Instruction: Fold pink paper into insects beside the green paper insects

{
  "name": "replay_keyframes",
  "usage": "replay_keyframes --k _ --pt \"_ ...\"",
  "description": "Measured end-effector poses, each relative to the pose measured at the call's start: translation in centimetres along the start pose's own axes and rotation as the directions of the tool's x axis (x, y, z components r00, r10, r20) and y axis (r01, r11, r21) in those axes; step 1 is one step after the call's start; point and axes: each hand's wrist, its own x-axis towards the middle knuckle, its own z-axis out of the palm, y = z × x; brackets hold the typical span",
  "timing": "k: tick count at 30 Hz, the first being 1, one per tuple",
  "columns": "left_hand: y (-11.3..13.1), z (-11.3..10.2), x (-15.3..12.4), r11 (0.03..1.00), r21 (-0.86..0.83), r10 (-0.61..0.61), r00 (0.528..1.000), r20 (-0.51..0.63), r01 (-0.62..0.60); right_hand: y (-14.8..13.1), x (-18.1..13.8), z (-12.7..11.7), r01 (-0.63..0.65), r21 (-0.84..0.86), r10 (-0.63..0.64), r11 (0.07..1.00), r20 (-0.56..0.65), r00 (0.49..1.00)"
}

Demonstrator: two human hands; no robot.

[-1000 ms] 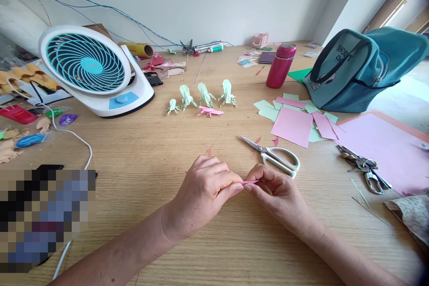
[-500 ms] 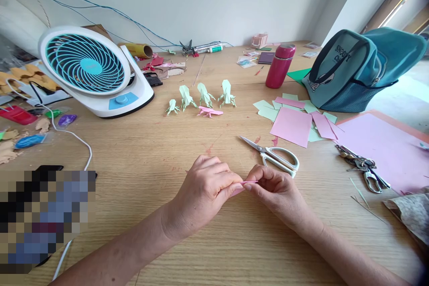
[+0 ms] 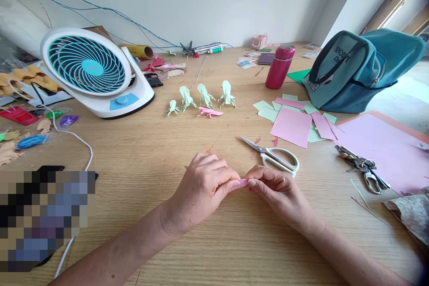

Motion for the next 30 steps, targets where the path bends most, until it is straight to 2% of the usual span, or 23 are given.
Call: replay_keyframes --k 9,16,21,26,30 --pt "-0.1 0.3 -0.2 0.999 -0.03 0.018 0.999 0.032 -0.017 -0.5 -0.1 0.9 -0.01 0.048 0.013 0.999 -0.065 0.998" --pt "0.1 -0.4 0.2 0.999 -0.01 -0.032 0.996 0.086 0.033 0.4 -0.1 0.2 -0.053 -0.026 0.05 0.998 -0.107 0.993" --pt "0.0 -0.8 0.3 0.997 -0.046 -0.05 0.994 0.093 0.054 0.3 0.0 0.1 -0.065 -0.009 0.063 0.998 -0.157 0.986" --pt "-0.3 -0.7 0.2 0.99 -0.056 -0.126 0.989 0.078 0.13 0.3 -0.1 0.2 -0.074 -0.012 0.071 0.997 -0.139 0.988" --pt "-0.3 -0.5 0.2 0.985 -0.093 -0.138 0.986 0.089 0.147 0.0 0.0 0.3 -0.063 -0.029 0.059 0.998 -0.114 0.992"
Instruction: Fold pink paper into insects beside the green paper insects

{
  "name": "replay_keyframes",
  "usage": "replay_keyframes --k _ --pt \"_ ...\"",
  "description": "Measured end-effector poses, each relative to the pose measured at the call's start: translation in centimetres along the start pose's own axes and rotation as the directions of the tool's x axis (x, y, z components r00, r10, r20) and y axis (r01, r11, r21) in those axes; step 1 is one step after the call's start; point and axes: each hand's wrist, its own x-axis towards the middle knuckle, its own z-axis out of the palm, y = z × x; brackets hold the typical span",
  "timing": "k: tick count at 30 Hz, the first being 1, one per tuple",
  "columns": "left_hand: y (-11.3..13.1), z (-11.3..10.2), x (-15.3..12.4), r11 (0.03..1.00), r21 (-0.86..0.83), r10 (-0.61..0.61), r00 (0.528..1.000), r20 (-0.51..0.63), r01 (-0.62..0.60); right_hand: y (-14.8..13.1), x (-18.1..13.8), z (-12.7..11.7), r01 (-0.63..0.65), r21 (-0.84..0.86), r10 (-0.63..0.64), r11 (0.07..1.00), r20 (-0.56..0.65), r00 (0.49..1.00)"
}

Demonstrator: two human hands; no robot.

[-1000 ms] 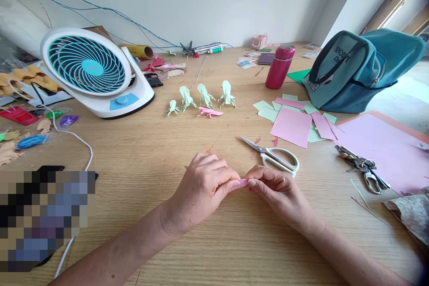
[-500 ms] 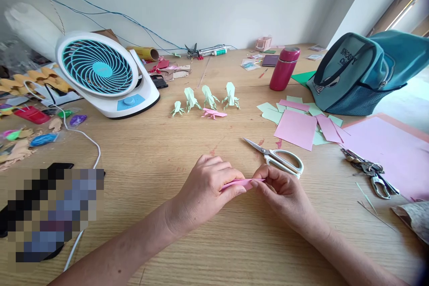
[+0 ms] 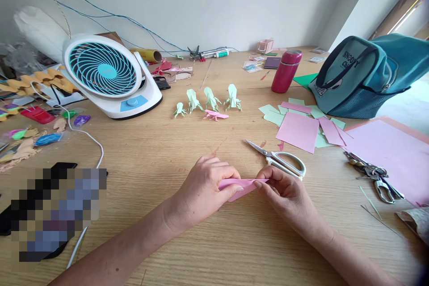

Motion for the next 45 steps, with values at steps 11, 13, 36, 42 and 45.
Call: replay_keyframes --k 11,13,36,42,45 --pt "0.5 0.4 -0.1 0.999 0.005 0.053 0.998 0.023 -0.053 0.6 0.0 0.1 0.019 0.017 -0.02 1.0 0.032 0.999" --pt "0.5 0.4 -0.1 0.999 0.021 0.043 0.999 0.014 -0.044 0.6 0.0 0.1 0.008 0.025 -0.008 1.0 0.022 1.0" --pt "0.3 -0.2 -0.1 0.991 -0.07 -0.126 0.976 -0.179 0.115 0.7 -0.1 -0.5 0.07 -0.016 -0.071 0.997 -0.048 0.996" --pt "0.2 -0.1 -0.1 0.985 -0.103 -0.159 0.967 -0.197 0.141 0.5 -0.1 -0.4 0.067 -0.025 -0.069 0.997 -0.055 0.996" --pt "0.1 0.0 0.0 0.983 -0.107 -0.169 0.964 -0.207 0.15 0.5 -0.1 -0.5 0.064 -0.019 -0.065 0.998 -0.053 0.996"
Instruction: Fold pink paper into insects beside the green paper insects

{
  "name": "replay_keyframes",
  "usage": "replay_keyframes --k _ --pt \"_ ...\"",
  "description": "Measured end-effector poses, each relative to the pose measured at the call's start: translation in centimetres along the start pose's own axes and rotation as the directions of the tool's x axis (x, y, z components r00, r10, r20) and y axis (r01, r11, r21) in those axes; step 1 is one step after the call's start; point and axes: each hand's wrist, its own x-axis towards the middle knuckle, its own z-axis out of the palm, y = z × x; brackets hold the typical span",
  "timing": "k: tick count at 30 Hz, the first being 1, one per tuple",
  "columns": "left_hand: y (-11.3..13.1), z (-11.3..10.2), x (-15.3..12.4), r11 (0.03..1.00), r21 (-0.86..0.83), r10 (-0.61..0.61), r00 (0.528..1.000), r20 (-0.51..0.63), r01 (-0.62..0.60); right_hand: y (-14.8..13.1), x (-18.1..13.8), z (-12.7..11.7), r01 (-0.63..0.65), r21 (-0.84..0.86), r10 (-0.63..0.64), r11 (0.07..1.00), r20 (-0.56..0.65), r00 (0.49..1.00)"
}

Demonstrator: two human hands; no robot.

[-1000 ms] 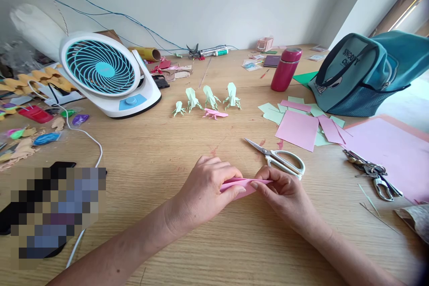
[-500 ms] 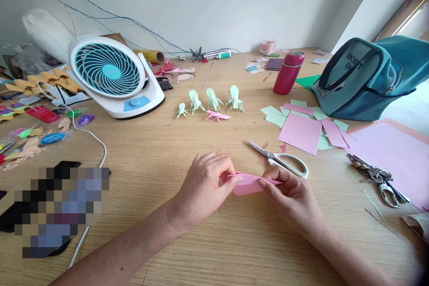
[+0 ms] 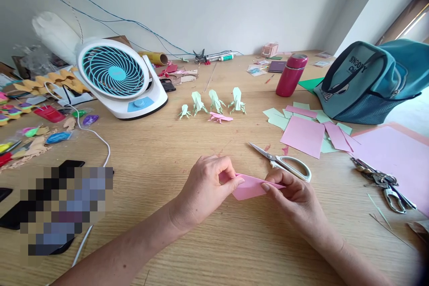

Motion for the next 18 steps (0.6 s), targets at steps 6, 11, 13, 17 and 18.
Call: replay_keyframes --k 6,11,13,17,18 --pt "-0.13 -0.08 -0.04 1.0 -0.012 -0.009 1.0 0.009 0.009 0.08 0.02 -0.1 -0.004 0.016 0.004 1.0 0.009 1.0" --pt "-0.2 -0.07 -0.07 0.999 -0.037 -0.008 1.0 0.015 0.008 -0.02 0.05 -0.09 0.012 0.005 -0.012 1.0 0.007 1.0" --pt "-0.14 -0.06 -0.09 0.999 -0.035 -0.013 1.0 0.013 0.014 -0.04 0.06 -0.09 0.018 0.004 -0.018 1.0 0.006 1.0" --pt "0.06 -0.1 -0.07 0.998 -0.043 -0.039 0.999 0.015 0.04 0.03 0.03 -0.06 0.03 0.0 -0.03 1.0 0.007 1.0" --pt "0.09 -0.12 -0.04 0.998 -0.052 -0.041 0.999 0.021 0.042 0.04 0.02 -0.05 0.033 -0.002 -0.033 0.999 0.007 0.999"
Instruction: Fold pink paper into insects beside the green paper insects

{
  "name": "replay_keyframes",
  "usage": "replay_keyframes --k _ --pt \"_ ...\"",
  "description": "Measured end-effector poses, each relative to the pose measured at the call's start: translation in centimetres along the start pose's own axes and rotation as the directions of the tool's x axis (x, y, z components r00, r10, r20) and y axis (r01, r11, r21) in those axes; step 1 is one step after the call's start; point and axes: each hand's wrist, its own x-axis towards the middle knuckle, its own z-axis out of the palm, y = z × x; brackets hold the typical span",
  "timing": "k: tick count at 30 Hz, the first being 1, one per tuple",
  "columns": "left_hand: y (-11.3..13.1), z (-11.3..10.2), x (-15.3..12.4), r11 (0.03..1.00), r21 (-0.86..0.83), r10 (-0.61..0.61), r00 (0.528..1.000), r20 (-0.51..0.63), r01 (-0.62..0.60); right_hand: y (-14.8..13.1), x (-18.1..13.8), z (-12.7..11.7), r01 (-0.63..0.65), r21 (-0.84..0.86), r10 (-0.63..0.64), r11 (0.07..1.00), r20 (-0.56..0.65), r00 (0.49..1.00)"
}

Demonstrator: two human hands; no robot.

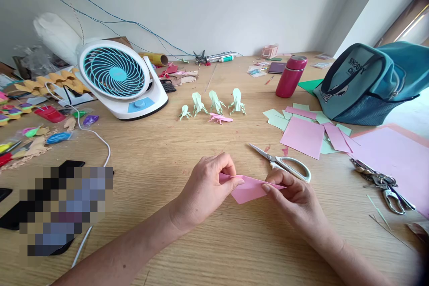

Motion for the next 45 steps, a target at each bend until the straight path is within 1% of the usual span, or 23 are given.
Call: replay_keyframes --k 2,6,12,15,20,26,28,31,33,37,40,43,45 --pt "0.02 -0.04 0.07 1.0 -0.016 0.014 1.0 0.019 -0.014 -0.01 -0.03 0.01 0.006 -0.003 -0.006 1.0 0.001 1.0" --pt "-0.06 -0.12 0.18 0.997 -0.001 0.081 0.994 0.08 -0.081 -0.1 0.04 0.05 -0.009 0.001 0.009 1.0 0.015 1.0" --pt "-0.3 -0.13 0.22 0.995 0.02 0.093 0.99 0.108 -0.096 -0.05 0.4 0.24 -0.114 0.118 0.108 0.986 0.058 0.992" --pt "-0.36 -0.12 0.26 0.995 0.022 0.094 0.986 0.139 -0.098 -0.01 0.43 0.15 -0.161 0.079 0.154 0.984 0.089 0.984" --pt "-0.12 -0.14 0.27 0.999 0.025 0.035 0.977 0.21 -0.042 -0.09 0.34 -0.11 -0.161 -0.066 0.17 0.985 0.18 0.969" --pt "0.0 -0.31 0.31 0.998 -0.052 -0.026 0.965 0.26 0.041 -0.39 0.29 -0.14 -0.143 -0.103 0.16 0.984 0.18 0.971" --pt "-0.03 -0.43 0.34 0.994 -0.081 -0.05 0.955 0.291 0.077 -0.51 0.27 -0.16 -0.158 -0.128 0.18 0.979 0.184 0.966" --pt "-0.07 -0.52 0.35 0.986 -0.103 -0.088 0.933 0.348 0.132 -0.65 0.27 -0.22 -0.186 -0.139 0.214 0.973 0.222 0.951" --pt "-0.05 -0.47 0.29 0.984 -0.103 -0.1 0.926 0.363 0.147 -0.71 0.24 -0.22 -0.176 -0.15 0.21 0.973 0.253 0.944" --pt "0.11 -0.17 0.1 0.988 -0.102 -0.071 0.929 0.364 0.116 -0.78 0.03 -0.05 -0.122 -0.19 0.172 0.974 0.276 0.946" --pt "0.21 0.0 0.01 0.986 -0.117 -0.064 0.927 0.371 0.115 -0.83 -0.1 0.07 -0.089 -0.189 0.139 0.978 0.274 0.951" --pt "0.14 -0.06 0.04 0.984 -0.132 -0.062 0.934 0.351 0.115 -0.85 -0.07 0.07 -0.054 -0.186 0.103 0.981 0.263 0.959" --pt "0.02 -0.21 0.13 0.988 -0.114 -0.059 0.938 0.341 0.104 -0.82 0.02 0.01 -0.037 -0.189 0.086 0.981 0.254 0.963"
